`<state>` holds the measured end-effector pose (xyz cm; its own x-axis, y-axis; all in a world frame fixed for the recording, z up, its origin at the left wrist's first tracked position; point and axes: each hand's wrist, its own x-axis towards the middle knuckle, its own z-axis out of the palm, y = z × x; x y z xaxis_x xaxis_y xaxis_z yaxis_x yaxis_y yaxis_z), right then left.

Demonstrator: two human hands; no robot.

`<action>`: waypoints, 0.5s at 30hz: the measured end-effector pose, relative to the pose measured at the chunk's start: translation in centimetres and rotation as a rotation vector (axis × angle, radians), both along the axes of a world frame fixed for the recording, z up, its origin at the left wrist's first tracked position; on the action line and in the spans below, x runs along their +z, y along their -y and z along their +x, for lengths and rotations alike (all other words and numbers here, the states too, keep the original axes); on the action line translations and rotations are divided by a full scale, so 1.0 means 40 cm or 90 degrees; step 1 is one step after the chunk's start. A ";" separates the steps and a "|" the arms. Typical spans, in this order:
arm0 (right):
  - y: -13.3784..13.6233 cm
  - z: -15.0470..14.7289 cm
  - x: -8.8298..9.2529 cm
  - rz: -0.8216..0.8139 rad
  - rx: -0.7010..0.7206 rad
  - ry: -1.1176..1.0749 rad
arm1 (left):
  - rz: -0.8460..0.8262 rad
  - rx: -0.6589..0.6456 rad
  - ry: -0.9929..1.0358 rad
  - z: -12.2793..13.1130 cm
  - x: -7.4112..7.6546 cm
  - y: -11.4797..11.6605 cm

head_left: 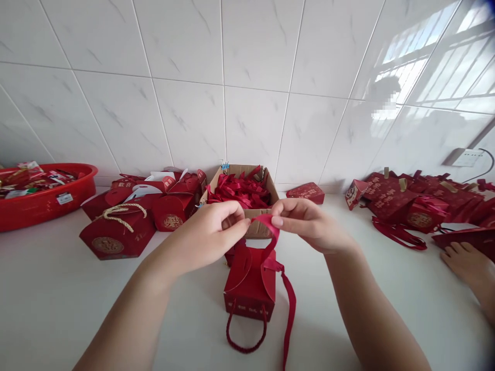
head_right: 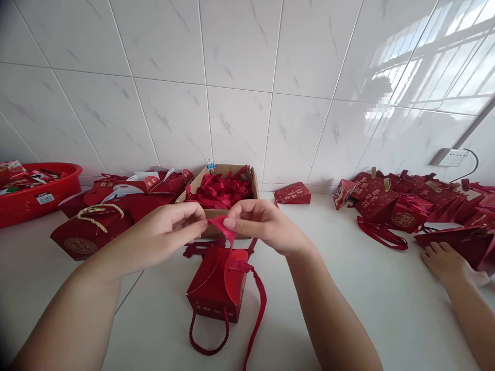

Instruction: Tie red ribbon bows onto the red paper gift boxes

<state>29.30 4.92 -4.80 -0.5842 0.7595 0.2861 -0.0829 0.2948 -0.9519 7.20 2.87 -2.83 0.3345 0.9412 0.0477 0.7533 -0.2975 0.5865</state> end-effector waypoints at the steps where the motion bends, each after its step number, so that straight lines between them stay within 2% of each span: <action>1: 0.006 0.010 0.005 0.007 -0.026 -0.031 | -0.025 -0.002 -0.059 -0.005 -0.004 0.001; 4: 0.027 0.049 0.021 0.056 -0.092 -0.127 | -0.104 -0.026 -0.258 -0.008 -0.021 -0.004; 7: 0.056 0.092 0.040 0.140 -0.167 -0.215 | -0.160 -0.065 -0.372 0.010 -0.036 -0.012; 11: 0.095 0.140 0.061 0.220 -0.321 -0.324 | -0.191 -0.101 -0.395 0.038 -0.045 -0.018; 15: 0.120 0.193 0.064 0.230 -0.484 -0.330 | -0.156 -0.132 -0.360 0.042 -0.048 -0.019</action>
<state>37.01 0.14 -2.23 0.2868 0.6966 0.6576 -0.1316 0.7086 -0.6932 8.90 3.63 -4.77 0.4216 0.8151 -0.3973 0.9068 -0.3781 0.1865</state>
